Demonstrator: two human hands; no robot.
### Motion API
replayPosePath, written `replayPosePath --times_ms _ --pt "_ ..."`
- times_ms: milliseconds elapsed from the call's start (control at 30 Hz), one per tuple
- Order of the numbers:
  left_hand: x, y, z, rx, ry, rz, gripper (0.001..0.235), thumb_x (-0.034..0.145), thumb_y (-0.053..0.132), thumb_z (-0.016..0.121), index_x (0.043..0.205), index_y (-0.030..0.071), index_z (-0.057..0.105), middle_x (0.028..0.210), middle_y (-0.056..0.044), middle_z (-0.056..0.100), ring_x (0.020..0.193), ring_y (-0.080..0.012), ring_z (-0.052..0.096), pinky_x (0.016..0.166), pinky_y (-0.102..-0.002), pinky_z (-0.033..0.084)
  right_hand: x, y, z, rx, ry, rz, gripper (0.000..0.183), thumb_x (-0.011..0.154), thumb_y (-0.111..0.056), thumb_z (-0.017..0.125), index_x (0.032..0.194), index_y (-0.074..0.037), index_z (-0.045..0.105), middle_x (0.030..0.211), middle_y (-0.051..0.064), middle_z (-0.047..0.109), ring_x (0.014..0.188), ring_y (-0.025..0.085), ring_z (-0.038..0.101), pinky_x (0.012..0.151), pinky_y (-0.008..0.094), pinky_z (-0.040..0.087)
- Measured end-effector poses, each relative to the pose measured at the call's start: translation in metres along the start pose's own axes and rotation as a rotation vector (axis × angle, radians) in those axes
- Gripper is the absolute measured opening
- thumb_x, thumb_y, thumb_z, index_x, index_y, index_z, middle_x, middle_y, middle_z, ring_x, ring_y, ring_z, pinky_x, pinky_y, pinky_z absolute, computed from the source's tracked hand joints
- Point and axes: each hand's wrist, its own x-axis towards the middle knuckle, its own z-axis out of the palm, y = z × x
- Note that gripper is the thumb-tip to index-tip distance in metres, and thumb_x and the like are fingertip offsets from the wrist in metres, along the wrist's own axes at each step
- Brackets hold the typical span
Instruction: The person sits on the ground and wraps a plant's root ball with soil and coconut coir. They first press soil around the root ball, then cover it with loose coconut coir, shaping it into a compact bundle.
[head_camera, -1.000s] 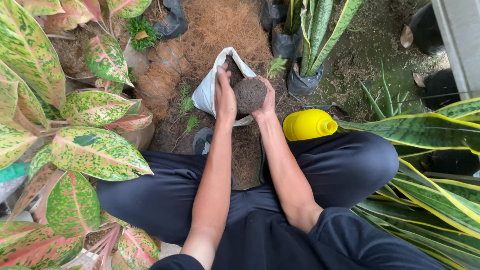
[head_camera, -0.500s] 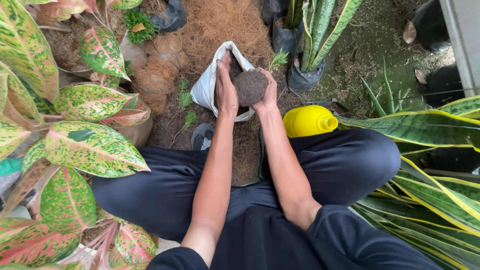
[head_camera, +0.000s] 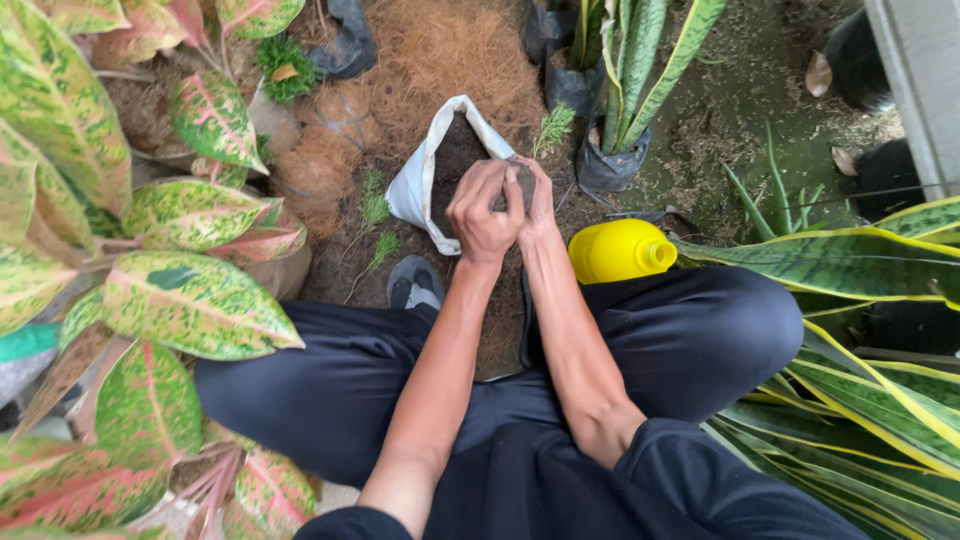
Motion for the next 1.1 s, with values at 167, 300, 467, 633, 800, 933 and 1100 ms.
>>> replayPosePath --times_ms 167,300,467,633,800,933,1100 --pt "0.003 -0.015 0.001 -0.082 -0.061 -0.176 0.014 0.096 0.013 0.069 0.098 0.002 0.078 0.106 -0.012 0.077 0.104 -0.0284 0.076 0.096 -0.039 0.060 0.001 -0.015 0.035 0.215 -0.026 0.150 0.017 0.104 -0.022 0.060 0.100 -0.007 0.065 0.089 0.007 0.069 0.082 0.022 0.068 0.077 0.037 0.058" --pt "0.005 -0.047 -0.005 -0.524 -0.030 -0.296 0.034 0.109 0.021 0.054 0.128 -0.004 0.067 0.136 -0.014 0.066 0.132 -0.0279 0.059 0.116 -0.038 0.043 -0.012 -0.041 0.070 0.235 0.065 0.357 0.039 0.096 -0.044 0.054 0.099 -0.007 0.067 0.095 0.013 0.074 0.091 0.029 0.072 0.091 0.047 0.059" --pt "-0.003 -0.071 0.009 -0.673 0.106 -0.684 0.045 0.110 0.039 0.053 0.123 0.000 0.071 0.130 -0.015 0.070 0.130 -0.0287 0.061 0.116 -0.041 0.042 -0.039 -0.059 0.098 0.141 -0.088 0.366 0.075 0.096 -0.064 0.051 0.132 0.001 0.063 0.130 0.018 0.069 0.123 0.032 0.063 0.112 0.050 0.045" --pt "-0.010 -0.083 0.012 -1.170 0.260 -1.207 0.054 0.099 0.053 0.051 0.131 0.010 0.059 0.130 -0.011 0.063 0.127 -0.0286 0.061 0.108 -0.050 0.050 -0.036 -0.051 0.104 -0.499 -0.039 0.088 0.079 0.100 -0.066 0.046 0.150 -0.006 0.049 0.151 0.010 0.055 0.144 0.024 0.045 0.123 0.047 0.030" --pt "-0.009 -0.068 0.017 -0.894 0.005 -1.013 0.066 0.104 0.061 0.043 0.138 0.007 0.059 0.139 -0.015 0.061 0.132 -0.0280 0.060 0.114 -0.049 0.046 -0.027 -0.031 0.099 0.035 0.019 -0.192 0.041 0.099 -0.039 0.058 0.125 -0.008 0.062 0.137 0.013 0.065 0.131 0.032 0.060 0.116 0.054 0.046" --pt "0.001 -0.045 0.005 -0.188 -0.133 -0.401 0.068 0.111 0.056 0.045 0.148 -0.001 0.053 0.151 -0.029 0.046 0.141 -0.0398 0.045 0.118 -0.051 0.036 -0.016 -0.035 0.080 0.381 -0.103 -0.022 0.020 0.100 -0.028 0.059 0.103 -0.010 0.065 0.111 0.014 0.071 0.112 0.032 0.068 0.103 0.052 0.055" --pt "0.022 -0.011 -0.014 -0.007 -0.152 0.052 0.037 0.093 0.032 0.065 0.114 0.004 0.074 0.132 -0.024 0.063 0.125 -0.0377 0.060 0.110 -0.048 0.046 -0.002 -0.019 0.049 0.282 0.015 0.086 0.023 0.097 -0.027 0.056 0.102 -0.008 0.068 0.099 0.014 0.073 0.092 0.029 0.069 0.085 0.039 0.059"
